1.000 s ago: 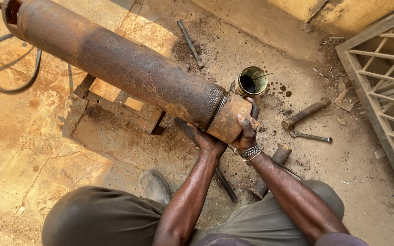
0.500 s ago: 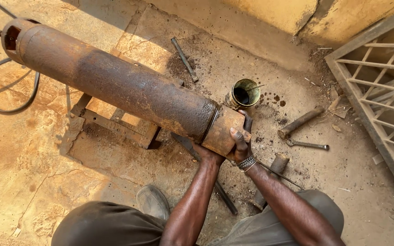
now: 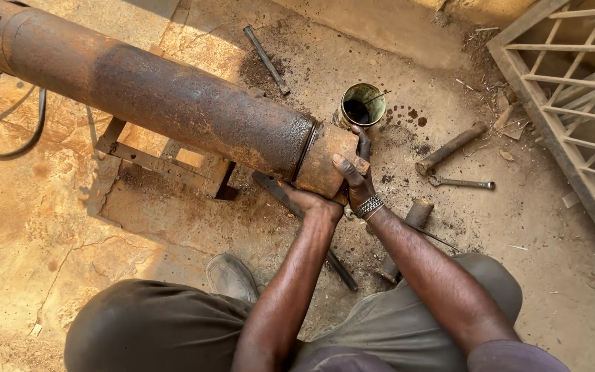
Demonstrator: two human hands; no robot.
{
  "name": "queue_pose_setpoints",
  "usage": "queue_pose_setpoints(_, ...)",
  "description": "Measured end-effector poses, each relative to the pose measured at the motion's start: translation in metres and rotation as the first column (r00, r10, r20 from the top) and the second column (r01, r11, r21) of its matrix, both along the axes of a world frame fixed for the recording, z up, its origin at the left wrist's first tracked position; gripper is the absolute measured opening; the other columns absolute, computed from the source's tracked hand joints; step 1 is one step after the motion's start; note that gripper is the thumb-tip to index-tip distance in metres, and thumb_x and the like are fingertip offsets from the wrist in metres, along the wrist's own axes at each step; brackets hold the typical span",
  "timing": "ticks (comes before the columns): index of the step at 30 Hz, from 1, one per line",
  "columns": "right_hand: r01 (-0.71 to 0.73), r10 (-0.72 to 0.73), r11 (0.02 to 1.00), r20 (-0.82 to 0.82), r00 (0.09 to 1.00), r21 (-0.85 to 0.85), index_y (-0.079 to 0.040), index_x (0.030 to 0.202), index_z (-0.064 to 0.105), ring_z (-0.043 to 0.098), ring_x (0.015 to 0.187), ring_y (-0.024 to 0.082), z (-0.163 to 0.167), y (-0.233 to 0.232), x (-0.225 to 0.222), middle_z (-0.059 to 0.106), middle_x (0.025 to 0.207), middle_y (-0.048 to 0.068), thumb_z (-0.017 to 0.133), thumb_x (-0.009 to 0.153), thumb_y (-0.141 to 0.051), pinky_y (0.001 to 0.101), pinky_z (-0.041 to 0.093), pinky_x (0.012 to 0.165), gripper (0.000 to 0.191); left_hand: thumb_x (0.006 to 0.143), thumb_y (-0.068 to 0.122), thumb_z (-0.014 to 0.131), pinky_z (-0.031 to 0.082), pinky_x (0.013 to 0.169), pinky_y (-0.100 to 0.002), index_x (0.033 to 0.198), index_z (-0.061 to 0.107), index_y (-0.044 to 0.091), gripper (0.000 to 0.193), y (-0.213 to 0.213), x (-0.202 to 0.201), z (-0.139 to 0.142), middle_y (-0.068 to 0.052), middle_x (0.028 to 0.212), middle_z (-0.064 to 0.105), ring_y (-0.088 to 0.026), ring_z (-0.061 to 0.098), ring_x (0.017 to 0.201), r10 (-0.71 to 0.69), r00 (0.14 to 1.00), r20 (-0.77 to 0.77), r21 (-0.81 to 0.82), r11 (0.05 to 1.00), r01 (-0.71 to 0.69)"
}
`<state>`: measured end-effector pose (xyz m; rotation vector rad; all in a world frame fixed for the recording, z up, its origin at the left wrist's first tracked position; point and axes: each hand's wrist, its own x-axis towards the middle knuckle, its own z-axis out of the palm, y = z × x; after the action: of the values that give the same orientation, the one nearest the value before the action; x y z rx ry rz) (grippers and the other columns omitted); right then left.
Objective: The person is repairing a large metal pipe. They use a hammer and chisel to remove a metal ring, then use a wrench to tighten a fitting onto the pipe. Finally, they use a hammer to secure the fitting in place.
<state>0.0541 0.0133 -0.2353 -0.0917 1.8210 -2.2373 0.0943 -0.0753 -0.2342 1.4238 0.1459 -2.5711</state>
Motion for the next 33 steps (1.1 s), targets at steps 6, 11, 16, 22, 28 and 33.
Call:
queue_pose_setpoints(6,0.04,-0.046,0.982,-0.025,0.999,-0.186,-0.021,0.151,0.031,0.057,0.125,0.037,0.006,-0.013,0.004,0.048,0.136,0.02,0.08,0.076,-0.043,0.056,0.061,0.096,0.092,0.087,0.084,0.033,0.041,0.112,-0.061,0.154,0.037,0.012,0.099,0.0,-0.005,-0.009,-0.019,0.154,0.047,-0.037,0.049,0.14,0.034,0.997,-0.068,0.13,0.991,-0.025)
queue_pose_setpoints(11,0.029,-0.029,0.967,0.003,1.0,-0.252,-0.021,0.148,0.032,0.057,0.122,0.034,0.009,-0.014,0.005,0.047,0.132,0.018,0.079,0.077,-0.038,0.053,0.062,0.095,0.087,0.08,0.086,0.033,0.044,0.11,-0.061,0.155,0.039,0.014,0.104,0.007,-0.009,-0.022,-0.018,0.152,0.048,-0.037,0.049,0.138,0.072,0.98,-0.184,0.059,0.996,-0.062)
queue_pose_setpoints(16,0.006,-0.016,0.996,-0.104,0.994,-0.094,-0.013,0.149,0.034,0.057,0.124,0.032,0.005,-0.007,-0.009,0.048,0.133,0.019,0.077,0.085,-0.041,0.0481,0.06,0.101,0.082,0.075,0.086,0.049,0.038,0.118,-0.06,0.157,0.027,0.012,0.113,0.027,0.004,-0.044,-0.02,0.158,0.038,-0.04,0.041,0.146,0.024,0.979,-0.201,-0.189,0.98,-0.063)
queue_pose_setpoints(22,0.048,0.142,0.904,0.402,0.904,-0.425,-0.001,0.144,0.039,0.063,0.111,0.034,0.002,-0.006,-0.019,0.056,0.124,0.02,0.076,0.074,-0.049,0.0464,0.064,0.085,0.092,0.05,0.056,0.096,0.028,0.12,-0.06,0.152,0.016,0.004,0.14,0.008,0.012,-0.053,-0.024,0.155,0.039,-0.04,0.038,0.146,-0.334,0.905,-0.265,-0.412,0.887,0.207)
queue_pose_setpoints(28,0.016,0.167,0.904,0.388,0.906,-0.427,-0.001,0.144,0.039,0.063,0.113,0.033,0.001,-0.007,-0.017,0.055,0.125,0.02,0.077,0.079,-0.043,0.045,0.062,0.09,0.087,0.037,0.056,0.099,0.032,0.12,-0.057,0.149,0.035,-0.007,0.144,0.006,0.008,-0.04,-0.021,0.145,0.048,-0.038,0.042,0.141,-0.283,0.9,-0.332,-0.304,0.935,0.181)
queue_pose_setpoints(33,0.02,0.161,0.895,0.364,0.918,-0.446,-0.003,0.142,0.038,0.061,0.113,0.03,-0.007,-0.004,-0.02,0.054,0.124,0.017,0.077,0.082,-0.039,0.0446,0.061,0.093,0.08,0.039,0.055,0.099,0.028,0.121,-0.057,0.149,0.034,-0.005,0.14,0.007,0.011,-0.044,-0.02,0.146,0.047,-0.037,0.039,0.142,-0.344,0.886,-0.312,-0.331,0.913,0.237)
